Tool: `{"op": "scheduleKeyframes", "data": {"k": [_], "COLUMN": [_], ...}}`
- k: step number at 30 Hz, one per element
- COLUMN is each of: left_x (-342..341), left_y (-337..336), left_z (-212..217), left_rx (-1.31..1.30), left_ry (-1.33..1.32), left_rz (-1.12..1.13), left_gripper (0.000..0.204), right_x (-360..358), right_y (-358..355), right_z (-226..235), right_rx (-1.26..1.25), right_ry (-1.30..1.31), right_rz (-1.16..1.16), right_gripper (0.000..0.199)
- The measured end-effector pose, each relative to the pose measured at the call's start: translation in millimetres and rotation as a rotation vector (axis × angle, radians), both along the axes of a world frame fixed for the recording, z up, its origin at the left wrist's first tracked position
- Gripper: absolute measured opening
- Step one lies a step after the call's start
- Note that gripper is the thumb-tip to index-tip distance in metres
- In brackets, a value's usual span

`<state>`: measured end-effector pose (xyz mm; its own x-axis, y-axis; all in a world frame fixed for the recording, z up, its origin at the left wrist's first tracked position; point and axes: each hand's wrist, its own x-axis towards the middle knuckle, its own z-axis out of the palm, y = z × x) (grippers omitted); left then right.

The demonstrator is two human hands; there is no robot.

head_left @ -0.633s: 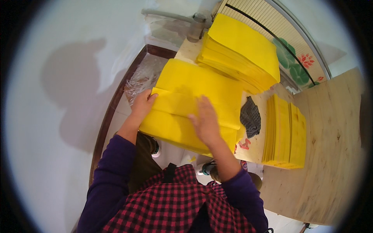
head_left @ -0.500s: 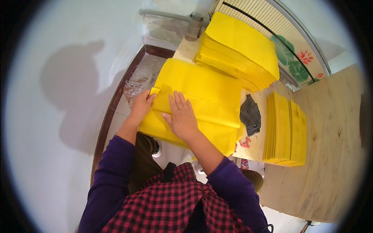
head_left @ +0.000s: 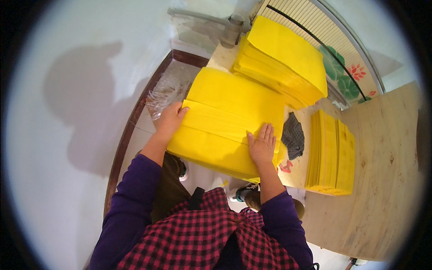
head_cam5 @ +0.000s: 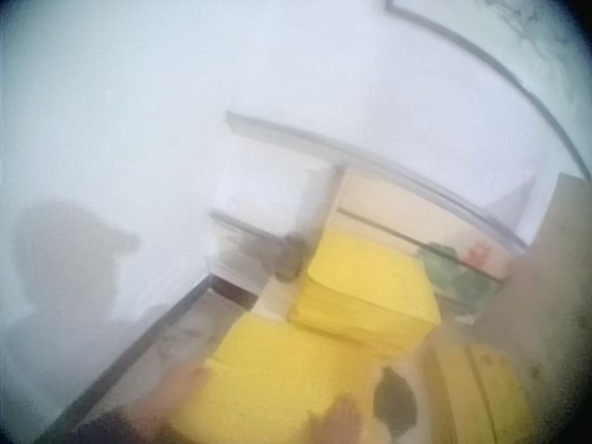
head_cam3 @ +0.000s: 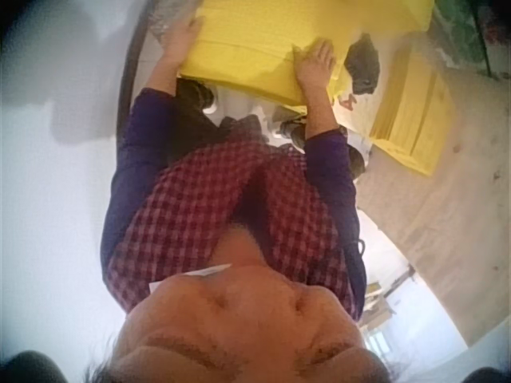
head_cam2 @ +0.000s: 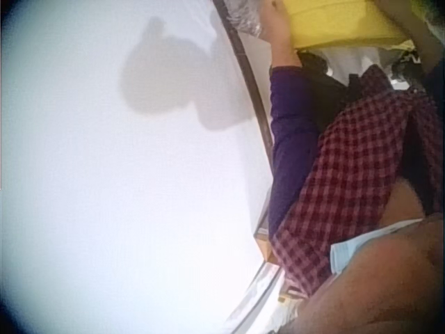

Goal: The person folds yellow cloths one by one on a table, aligning edges and pressing folds flat. The folded cloths are stacked into a neat pile on the table.

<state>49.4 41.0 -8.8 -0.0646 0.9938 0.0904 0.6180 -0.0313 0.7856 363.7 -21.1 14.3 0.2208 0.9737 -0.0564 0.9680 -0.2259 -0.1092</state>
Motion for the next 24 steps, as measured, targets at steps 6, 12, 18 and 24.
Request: {"op": "scheduleKeyframes", "data": {"k": [6,12,18,24], "left_x": [14.8,141.4,131.7,63.6], "left_y": [-18.7,-70.1,-58.5,-20.8], "left_z": [31.3,37.8,21.6,21.5], "left_rx": [0.406,0.187,0.114,-0.045], "left_ry": [0.115,0.234,0.493,0.634], "left_rz": [-0.021,-0.607,-0.463,-0.242], "left_gripper": [0.030,0.056,0.065,0.067], "right_x": [-3.1,0.6,0.9,-0.2], "right_y": [-1.2,-0.8,-1.8,-1.6], "right_z": [-0.5,-3.4,-6.7,-6.9], "right_rx": [0.022,0.048,0.057,0.045], "right_ry": [-0.013,-0.010,-0.031,0.019], "right_rz": [0.001,0.032,0.036,0.014], "right_gripper": [0.080,0.079,0.080,0.081]}}
